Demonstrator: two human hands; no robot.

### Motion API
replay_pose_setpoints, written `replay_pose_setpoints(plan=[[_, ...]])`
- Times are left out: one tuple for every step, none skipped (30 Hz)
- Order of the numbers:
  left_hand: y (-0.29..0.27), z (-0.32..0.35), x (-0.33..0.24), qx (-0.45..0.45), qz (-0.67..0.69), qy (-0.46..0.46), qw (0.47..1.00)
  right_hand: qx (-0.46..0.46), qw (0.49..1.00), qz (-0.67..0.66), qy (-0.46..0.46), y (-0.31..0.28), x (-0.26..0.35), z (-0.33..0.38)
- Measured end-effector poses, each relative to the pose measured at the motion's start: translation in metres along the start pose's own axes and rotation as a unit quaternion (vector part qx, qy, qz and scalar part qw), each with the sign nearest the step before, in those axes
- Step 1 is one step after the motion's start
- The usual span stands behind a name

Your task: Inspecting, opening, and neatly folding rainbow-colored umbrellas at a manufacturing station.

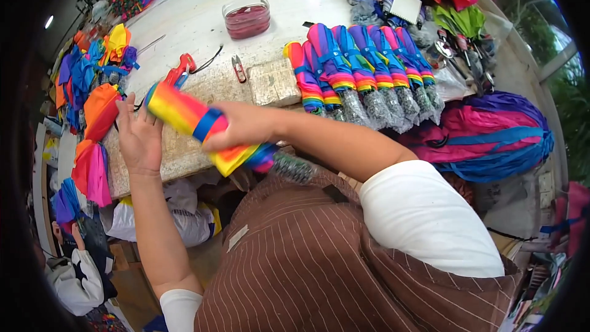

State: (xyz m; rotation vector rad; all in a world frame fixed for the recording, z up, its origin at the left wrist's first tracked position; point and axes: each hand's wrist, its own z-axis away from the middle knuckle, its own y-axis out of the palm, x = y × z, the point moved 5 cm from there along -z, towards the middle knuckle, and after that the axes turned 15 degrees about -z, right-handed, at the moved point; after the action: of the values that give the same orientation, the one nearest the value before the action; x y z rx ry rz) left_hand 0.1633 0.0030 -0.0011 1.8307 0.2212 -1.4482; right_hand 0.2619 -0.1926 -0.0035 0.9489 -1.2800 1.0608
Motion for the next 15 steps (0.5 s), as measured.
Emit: replay_pose_setpoints(plan=[[0.003,0.002,-0.001,0.006,0.002,-0.004,1.0,-0.054,0.998,-0.006,-0.005,-0.027,-0.006,0.005],[0.005,0.004,-0.003,0.002,-0.011,-0.026,1.0,-0.157,0.984,0.079,0.025,-0.062,-0.015,0.012],[0.003,0.009,-0.006,-0.005,-0.025,-0.045,0.999,-0.235,0.957,0.168,0.009,-0.092,-0.018,0.019],[-0.014,0.009,0.001,-0.002,-0.013,-0.054,0.998,-0.283,0.926,0.247,0.037,-0.117,-0.019,0.025],[-0.028,0.008,0.008,-0.002,-0.012,-0.056,0.998,-0.323,0.882,0.338,0.068,-0.139,-0.023,0.031],[-0.04,0.008,0.018,-0.024,-0.01,-0.094,0.995,-0.34,0.832,0.426,0.098,-0.16,-0.038,0.039],[-0.05,0.006,0.03,-0.045,-0.008,-0.133,0.99,-0.354,0.772,0.511,0.13,-0.177,-0.057,0.046],[-0.061,0.008,0.038,-0.063,0.011,-0.157,0.986,-0.308,0.756,0.544,0.195,-0.181,-0.078,0.043],[-0.071,0.006,0.046,-0.062,0.015,-0.159,0.985,-0.307,0.754,0.546,0.197,-0.179,-0.091,0.038],[-0.074,0.012,0.045,-0.061,0.006,-0.164,0.985,-0.325,0.728,0.595,0.101,-0.166,-0.086,0.036],[-0.075,0.015,0.045,-0.061,-0.005,-0.169,0.984,-0.339,0.693,0.636,0.003,-0.153,-0.081,0.034],[-0.084,0.018,0.046,-0.068,-0.005,-0.167,0.984,-0.32,0.719,0.617,0.007,-0.136,-0.078,0.024],[-0.095,0.021,0.051,-0.068,-0.004,-0.175,0.982,-0.297,0.73,0.615,-0.019,-0.112,-0.074,0.011],[-0.105,0.024,0.054,-0.069,-0.005,-0.181,0.981,-0.274,0.741,0.611,-0.048,-0.088,-0.073,-0.001],[-0.116,0.029,0.055,-0.069,0.002,-0.179,0.981,-0.237,0.781,0.571,-0.093,-0.061,-0.077,-0.015]])
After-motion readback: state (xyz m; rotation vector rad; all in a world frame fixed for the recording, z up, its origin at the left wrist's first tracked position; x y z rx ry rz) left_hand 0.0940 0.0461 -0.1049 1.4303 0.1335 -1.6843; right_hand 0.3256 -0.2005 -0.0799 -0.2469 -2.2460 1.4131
